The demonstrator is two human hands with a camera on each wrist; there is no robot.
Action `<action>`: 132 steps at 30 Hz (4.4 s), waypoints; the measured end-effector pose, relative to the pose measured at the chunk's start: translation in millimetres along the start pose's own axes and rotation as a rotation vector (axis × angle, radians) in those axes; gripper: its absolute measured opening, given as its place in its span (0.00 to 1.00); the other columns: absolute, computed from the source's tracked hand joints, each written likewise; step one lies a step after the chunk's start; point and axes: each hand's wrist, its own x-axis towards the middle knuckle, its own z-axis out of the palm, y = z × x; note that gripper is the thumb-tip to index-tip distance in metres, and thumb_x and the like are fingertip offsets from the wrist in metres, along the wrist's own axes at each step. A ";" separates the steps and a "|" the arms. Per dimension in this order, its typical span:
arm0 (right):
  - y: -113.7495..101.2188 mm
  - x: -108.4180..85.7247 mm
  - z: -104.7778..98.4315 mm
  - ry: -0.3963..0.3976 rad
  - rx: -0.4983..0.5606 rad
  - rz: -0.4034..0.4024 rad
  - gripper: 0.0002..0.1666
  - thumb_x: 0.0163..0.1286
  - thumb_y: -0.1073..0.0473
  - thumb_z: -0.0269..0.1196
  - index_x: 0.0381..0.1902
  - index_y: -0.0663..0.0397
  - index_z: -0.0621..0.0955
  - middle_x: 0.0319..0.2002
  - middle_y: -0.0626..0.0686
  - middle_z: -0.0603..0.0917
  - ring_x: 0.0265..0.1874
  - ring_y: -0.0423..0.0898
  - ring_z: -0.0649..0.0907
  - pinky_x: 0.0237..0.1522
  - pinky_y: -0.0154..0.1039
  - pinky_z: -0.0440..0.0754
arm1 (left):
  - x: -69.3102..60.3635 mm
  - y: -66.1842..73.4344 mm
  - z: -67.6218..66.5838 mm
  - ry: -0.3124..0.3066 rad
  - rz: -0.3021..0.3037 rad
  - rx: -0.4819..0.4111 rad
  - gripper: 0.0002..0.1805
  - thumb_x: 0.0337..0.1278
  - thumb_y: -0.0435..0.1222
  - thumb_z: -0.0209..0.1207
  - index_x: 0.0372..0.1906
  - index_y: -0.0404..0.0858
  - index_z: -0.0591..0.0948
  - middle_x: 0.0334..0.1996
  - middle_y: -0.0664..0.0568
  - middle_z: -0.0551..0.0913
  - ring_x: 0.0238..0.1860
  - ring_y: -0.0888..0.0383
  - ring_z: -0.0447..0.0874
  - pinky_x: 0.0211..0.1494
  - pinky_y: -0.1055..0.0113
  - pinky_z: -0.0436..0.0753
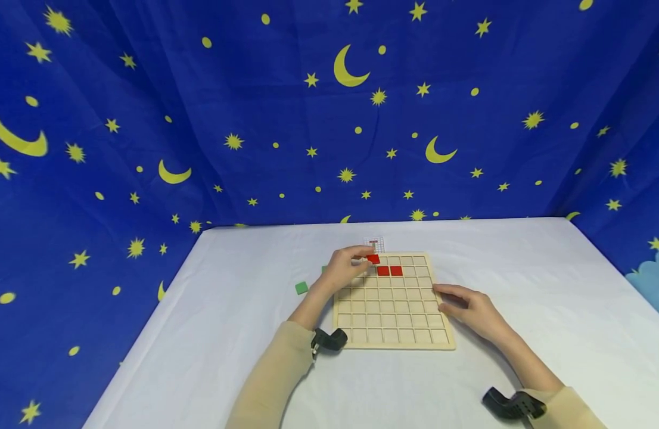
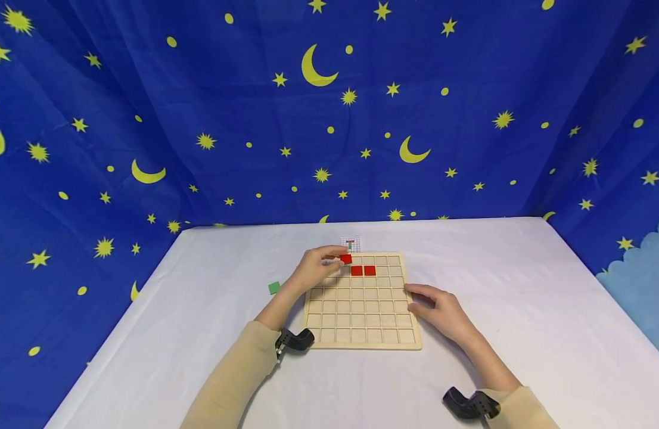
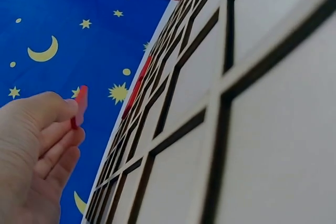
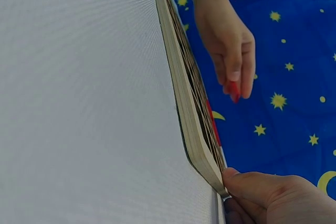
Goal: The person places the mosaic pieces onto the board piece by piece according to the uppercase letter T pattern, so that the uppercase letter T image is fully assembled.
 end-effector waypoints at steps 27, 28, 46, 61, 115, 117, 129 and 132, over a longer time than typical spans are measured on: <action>-0.9 -0.8 -0.9 -0.005 -0.001 0.005 0.26 0.64 0.55 0.65 0.59 0.56 0.77 0.58 0.58 0.76 0.60 0.61 0.70 0.58 0.59 0.68 | -6.4 -9.1 2.9 -0.085 -0.018 0.207 0.19 0.58 0.33 0.61 0.56 0.39 0.80 0.51 0.51 0.81 0.54 0.53 0.76 0.58 0.65 0.73; -0.8 -0.8 -0.9 -0.006 0.001 0.006 0.26 0.64 0.55 0.65 0.59 0.56 0.77 0.58 0.57 0.76 0.61 0.61 0.70 0.58 0.58 0.67 | -6.4 -9.0 2.8 -0.087 -0.013 0.211 0.19 0.58 0.33 0.61 0.56 0.39 0.80 0.51 0.51 0.81 0.54 0.53 0.76 0.58 0.65 0.73; -0.2 -1.5 -0.6 0.000 0.017 -0.004 0.26 0.64 0.55 0.65 0.59 0.56 0.77 0.58 0.58 0.77 0.60 0.61 0.71 0.58 0.58 0.68 | -2.8 -8.3 0.4 -0.139 0.000 0.286 0.21 0.57 0.34 0.62 0.57 0.40 0.79 0.52 0.52 0.81 0.56 0.54 0.76 0.61 0.64 0.71; 0.3 -1.2 -0.9 -0.003 0.006 -0.005 0.26 0.64 0.55 0.65 0.59 0.56 0.77 0.58 0.58 0.77 0.60 0.60 0.71 0.58 0.58 0.69 | 0.8 19.9 -38.3 -0.125 -0.034 0.070 0.21 0.60 0.36 0.62 0.59 0.40 0.78 0.54 0.51 0.80 0.56 0.51 0.75 0.58 0.60 0.74; -2.3 -1.7 -1.5 -0.001 -0.007 0.008 0.26 0.63 0.55 0.66 0.59 0.56 0.77 0.58 0.59 0.76 0.60 0.61 0.71 0.58 0.59 0.68 | -57.7 -54.2 -65.8 0.048 -0.189 0.161 0.20 0.53 0.31 0.66 0.53 0.38 0.81 0.46 0.51 0.84 0.49 0.55 0.80 0.54 0.63 0.77; -2.2 -1.8 -1.3 -0.001 -0.001 0.012 0.26 0.63 0.56 0.66 0.59 0.56 0.77 0.58 0.59 0.76 0.60 0.62 0.70 0.58 0.59 0.68 | -58.0 -54.2 -65.3 0.052 -0.179 0.160 0.20 0.53 0.31 0.65 0.53 0.37 0.81 0.46 0.51 0.84 0.49 0.55 0.80 0.54 0.63 0.77; 2.0 0.5 -0.4 -0.011 0.018 0.018 0.26 0.63 0.55 0.66 0.59 0.55 0.77 0.58 0.57 0.76 0.61 0.60 0.69 0.60 0.59 0.66 | -57.6 -54.0 -63.1 0.044 -0.159 0.166 0.21 0.52 0.34 0.67 0.53 0.37 0.81 0.45 0.51 0.84 0.50 0.55 0.80 0.55 0.62 0.76; 2.0 0.4 -0.4 -0.011 0.018 0.018 0.27 0.63 0.55 0.66 0.59 0.55 0.77 0.59 0.57 0.76 0.62 0.60 0.69 0.60 0.59 0.66 | -57.0 -53.3 -62.1 0.047 -0.155 0.178 0.20 0.52 0.34 0.67 0.53 0.37 0.81 0.45 0.50 0.84 0.49 0.55 0.80 0.56 0.62 0.76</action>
